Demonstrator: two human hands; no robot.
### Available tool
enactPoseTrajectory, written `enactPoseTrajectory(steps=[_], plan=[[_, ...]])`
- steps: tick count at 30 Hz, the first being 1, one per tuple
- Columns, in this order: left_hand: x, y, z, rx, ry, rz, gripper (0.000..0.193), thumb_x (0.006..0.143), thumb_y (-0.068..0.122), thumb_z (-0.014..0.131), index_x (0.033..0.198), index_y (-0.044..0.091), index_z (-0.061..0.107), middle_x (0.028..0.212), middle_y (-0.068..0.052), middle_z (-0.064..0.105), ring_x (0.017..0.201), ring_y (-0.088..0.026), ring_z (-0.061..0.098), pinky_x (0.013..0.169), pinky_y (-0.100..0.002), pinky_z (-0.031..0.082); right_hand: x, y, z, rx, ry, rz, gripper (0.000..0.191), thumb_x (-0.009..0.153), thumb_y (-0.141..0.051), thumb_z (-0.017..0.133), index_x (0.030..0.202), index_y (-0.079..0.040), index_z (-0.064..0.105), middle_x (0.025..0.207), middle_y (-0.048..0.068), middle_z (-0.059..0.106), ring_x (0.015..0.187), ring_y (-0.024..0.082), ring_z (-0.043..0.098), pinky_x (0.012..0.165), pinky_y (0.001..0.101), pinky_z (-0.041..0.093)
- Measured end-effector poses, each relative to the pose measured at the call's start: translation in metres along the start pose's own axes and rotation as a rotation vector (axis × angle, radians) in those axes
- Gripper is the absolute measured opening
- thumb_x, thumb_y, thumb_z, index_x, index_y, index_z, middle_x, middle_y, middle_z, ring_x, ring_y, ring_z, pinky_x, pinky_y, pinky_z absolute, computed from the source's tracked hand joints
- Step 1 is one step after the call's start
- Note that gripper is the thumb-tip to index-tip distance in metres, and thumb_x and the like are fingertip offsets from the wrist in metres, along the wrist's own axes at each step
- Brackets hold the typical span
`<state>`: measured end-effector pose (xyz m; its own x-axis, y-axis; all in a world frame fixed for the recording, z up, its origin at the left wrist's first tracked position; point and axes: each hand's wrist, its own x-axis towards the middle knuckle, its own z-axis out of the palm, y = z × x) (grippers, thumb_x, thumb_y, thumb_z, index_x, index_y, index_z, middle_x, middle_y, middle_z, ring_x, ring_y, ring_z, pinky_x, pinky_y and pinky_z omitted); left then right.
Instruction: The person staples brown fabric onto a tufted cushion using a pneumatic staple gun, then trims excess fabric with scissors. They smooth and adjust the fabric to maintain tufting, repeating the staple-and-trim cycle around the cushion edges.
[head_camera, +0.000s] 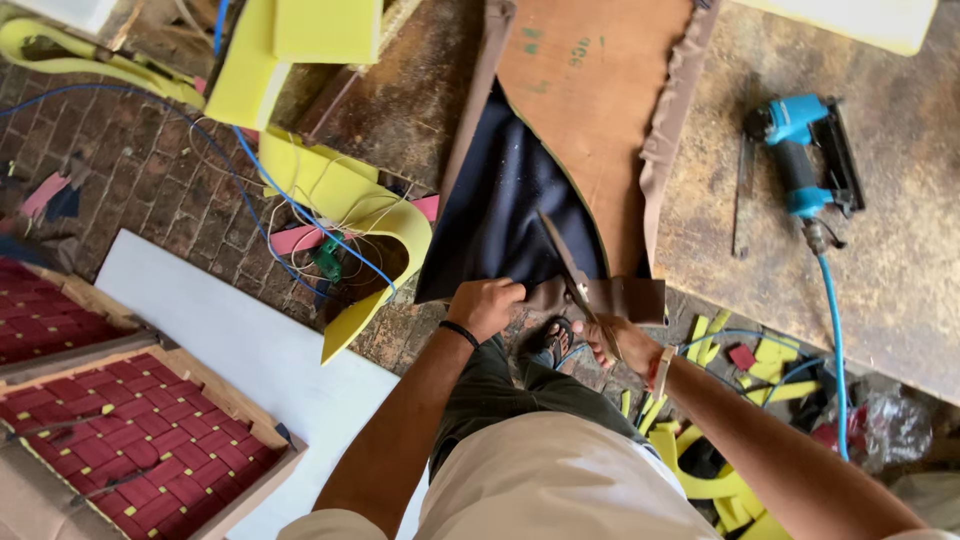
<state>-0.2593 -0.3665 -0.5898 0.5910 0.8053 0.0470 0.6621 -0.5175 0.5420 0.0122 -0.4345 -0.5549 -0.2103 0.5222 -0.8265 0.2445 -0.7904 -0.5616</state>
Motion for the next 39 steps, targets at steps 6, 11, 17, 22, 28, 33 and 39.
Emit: enactPoseTrajectory(steps=[6, 11, 17, 22, 28, 33, 39], plan=[[-0.003, -0.009, -0.017, -0.044, 0.035, -0.007, 0.009, 0.078, 0.008, 0.068, 0.085, 0.014, 0.069, 0.085, -0.005, 0.069, 0.079, -0.031, 0.069, 0.067, -0.046, 0.055, 0.003, -0.032, 0.007, -0.024, 0.07, 0.166, 0.049, 0.078, -0.051, 0.079, 0.082, -0.003, 0.065, 0.061, 0.002, 0.052, 0.053, 0.017, 0.053, 0.049, 0.0345, 0.045], [0.001, -0.016, -0.036, -0.084, -0.042, -0.061, 0.006, 0.082, 0.011, 0.071, 0.077, 0.013, 0.067, 0.078, -0.005, 0.067, 0.073, -0.031, 0.068, 0.062, -0.046, 0.053, 0.02, -0.073, 0.012, 0.126, 0.024, 0.07, 0.05, 0.084, -0.057, 0.074, 0.08, -0.008, 0.065, 0.062, -0.002, 0.054, 0.049, 0.011, 0.053, 0.046, 0.0263, 0.048], [0.012, -0.025, -0.06, -0.134, -0.103, -0.069, 0.005, 0.076, 0.008, 0.07, 0.078, 0.013, 0.069, 0.081, -0.007, 0.07, 0.076, -0.034, 0.068, 0.064, -0.047, 0.054, 0.044, -0.104, 0.014, 0.001, 0.071, 0.065, 0.049, 0.081, -0.048, 0.08, 0.074, -0.002, 0.064, 0.057, 0.003, 0.053, 0.044, 0.014, 0.05, 0.04, 0.0295, 0.043], [0.022, -0.044, -0.093, -0.126, -0.331, -0.198, 0.013, 0.074, 0.009, 0.07, 0.083, 0.017, 0.075, 0.081, -0.012, 0.072, 0.077, -0.035, 0.069, 0.07, -0.048, 0.055, 0.062, -0.128, 0.022, 0.531, -0.105, 0.094, 0.046, 0.088, -0.047, 0.083, 0.072, -0.011, 0.058, 0.06, -0.002, 0.053, 0.043, 0.01, 0.046, 0.04, 0.0258, 0.04], [0.033, -0.05, -0.12, -0.059, -0.477, -0.222, 0.013, 0.074, 0.007, 0.068, 0.082, 0.014, 0.074, 0.079, -0.014, 0.071, 0.077, -0.036, 0.068, 0.069, -0.049, 0.052, 0.093, -0.162, 0.028, -0.004, 0.047, 0.009, 0.041, 0.078, -0.05, 0.079, 0.071, -0.012, 0.064, 0.059, -0.001, 0.052, 0.048, 0.013, 0.052, 0.043, 0.0294, 0.044], [0.032, -0.059, -0.141, -0.075, -0.486, -0.21, 0.015, 0.067, 0.006, 0.066, 0.078, 0.014, 0.073, 0.077, -0.014, 0.07, 0.076, -0.038, 0.066, 0.065, -0.051, 0.05, 0.102, -0.18, 0.025, 0.164, -0.05, -0.042, 0.055, 0.08, -0.065, 0.073, 0.068, -0.014, 0.055, 0.059, -0.002, 0.052, 0.048, 0.012, 0.052, 0.044, 0.0272, 0.045], [0.032, -0.073, -0.161, -0.07, -0.567, -0.242, 0.01, 0.066, 0.008, 0.066, 0.074, 0.012, 0.07, 0.075, -0.015, 0.068, 0.075, -0.039, 0.064, 0.064, -0.052, 0.048, 0.122, -0.212, 0.04, 0.14, -0.037, -0.13, 0.053, 0.078, -0.059, 0.081, 0.071, -0.013, 0.054, 0.061, -0.001, 0.049, 0.05, 0.013, 0.049, 0.045, 0.0276, 0.042]])
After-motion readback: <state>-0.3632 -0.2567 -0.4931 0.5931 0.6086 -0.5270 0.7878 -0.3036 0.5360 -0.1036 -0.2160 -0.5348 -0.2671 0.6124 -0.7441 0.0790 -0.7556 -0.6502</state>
